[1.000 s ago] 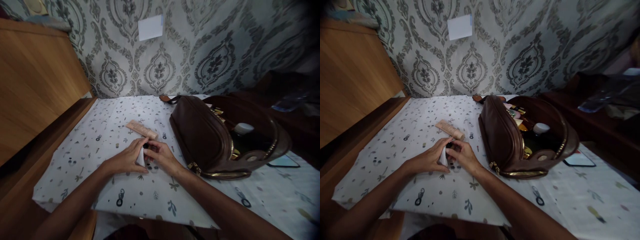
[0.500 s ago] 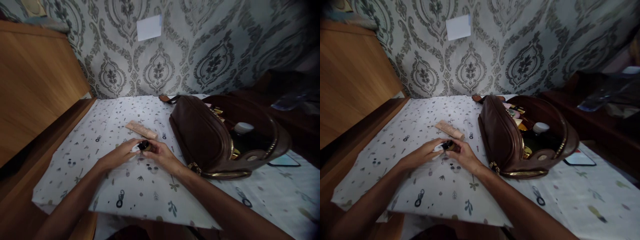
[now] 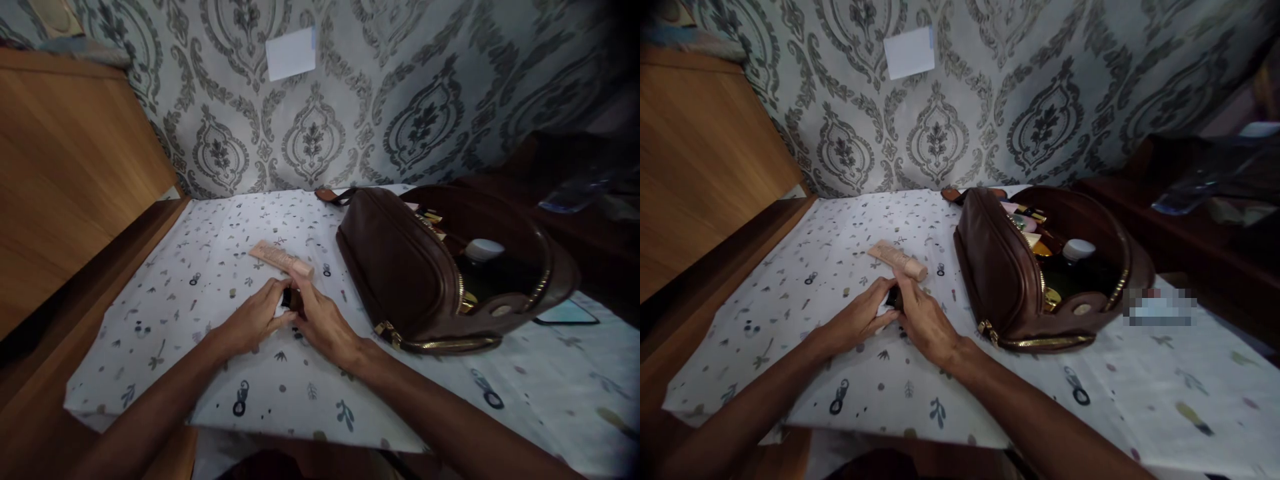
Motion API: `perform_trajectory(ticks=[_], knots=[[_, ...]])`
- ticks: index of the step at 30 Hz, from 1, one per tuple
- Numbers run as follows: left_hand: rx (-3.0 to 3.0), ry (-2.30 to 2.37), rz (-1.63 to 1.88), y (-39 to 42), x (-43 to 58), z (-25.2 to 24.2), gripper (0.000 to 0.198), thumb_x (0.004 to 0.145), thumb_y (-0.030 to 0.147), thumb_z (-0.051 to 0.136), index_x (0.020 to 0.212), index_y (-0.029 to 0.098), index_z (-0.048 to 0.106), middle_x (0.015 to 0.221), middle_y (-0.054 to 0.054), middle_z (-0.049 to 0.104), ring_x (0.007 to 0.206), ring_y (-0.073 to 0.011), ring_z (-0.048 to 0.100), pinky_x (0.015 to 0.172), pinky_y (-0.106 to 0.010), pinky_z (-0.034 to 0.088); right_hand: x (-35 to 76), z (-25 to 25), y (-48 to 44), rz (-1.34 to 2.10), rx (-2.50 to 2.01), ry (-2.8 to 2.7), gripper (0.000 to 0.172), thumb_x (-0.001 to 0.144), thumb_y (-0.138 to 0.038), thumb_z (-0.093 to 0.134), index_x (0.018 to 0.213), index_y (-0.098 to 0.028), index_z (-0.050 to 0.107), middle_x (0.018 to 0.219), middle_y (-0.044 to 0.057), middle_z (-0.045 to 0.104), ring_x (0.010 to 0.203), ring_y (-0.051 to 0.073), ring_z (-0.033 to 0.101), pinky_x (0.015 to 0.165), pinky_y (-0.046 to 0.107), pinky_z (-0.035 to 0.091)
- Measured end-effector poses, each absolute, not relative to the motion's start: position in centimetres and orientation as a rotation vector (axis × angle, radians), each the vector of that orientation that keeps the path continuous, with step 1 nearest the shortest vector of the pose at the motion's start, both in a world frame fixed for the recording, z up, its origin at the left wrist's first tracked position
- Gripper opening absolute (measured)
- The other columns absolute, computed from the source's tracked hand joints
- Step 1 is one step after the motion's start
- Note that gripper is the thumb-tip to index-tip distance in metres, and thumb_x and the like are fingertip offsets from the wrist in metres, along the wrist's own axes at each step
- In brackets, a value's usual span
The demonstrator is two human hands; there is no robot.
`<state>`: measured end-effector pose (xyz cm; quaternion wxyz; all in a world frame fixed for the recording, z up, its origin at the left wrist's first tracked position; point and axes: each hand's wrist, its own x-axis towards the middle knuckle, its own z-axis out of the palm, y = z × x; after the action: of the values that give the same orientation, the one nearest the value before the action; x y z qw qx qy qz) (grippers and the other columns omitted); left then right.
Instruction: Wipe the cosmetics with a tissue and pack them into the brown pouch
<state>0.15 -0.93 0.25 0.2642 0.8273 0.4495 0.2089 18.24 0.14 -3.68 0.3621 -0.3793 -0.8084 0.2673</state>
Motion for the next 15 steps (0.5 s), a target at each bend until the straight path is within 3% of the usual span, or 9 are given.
perform_trajectory(ticks=[8, 15], knots=[[2.101, 1.386, 0.628, -1.8, 1.2, 1.3, 0.032, 0.098, 0.042, 0.035, 0.110, 0.017, 0.051, 0.105, -0.011, 0.062, 0.096, -0.0266, 0.061, 0.084, -0.042, 0.048, 18.2, -3.7, -0.1, 0.309, -0.719, -2.226, 0.088, 0.087, -0.001, 0.042, 0.156, -0.032, -0.003, 0.132, 0.013, 0.058, 0.117, 0.027, 0.062, 0.088, 0.046, 0.058], [1.975, 1.284, 0.851, -1.2, 0.8, 1.2, 0.032, 0.098, 0.039, 0.032, 0.084, 0.019, 0.053, 0.084, -0.004, 0.064, 0.081, -0.0197, 0.059, 0.079, -0.033, 0.046, 18.2, -3.5, -0.3, 0.299, -0.631, -2.268, 0.087, 0.091, -0.002, 0.040, 0.156, -0.034, -0.008, 0.140, 0.011, 0.054, 0.122, 0.026, 0.059, 0.093, 0.046, 0.057]])
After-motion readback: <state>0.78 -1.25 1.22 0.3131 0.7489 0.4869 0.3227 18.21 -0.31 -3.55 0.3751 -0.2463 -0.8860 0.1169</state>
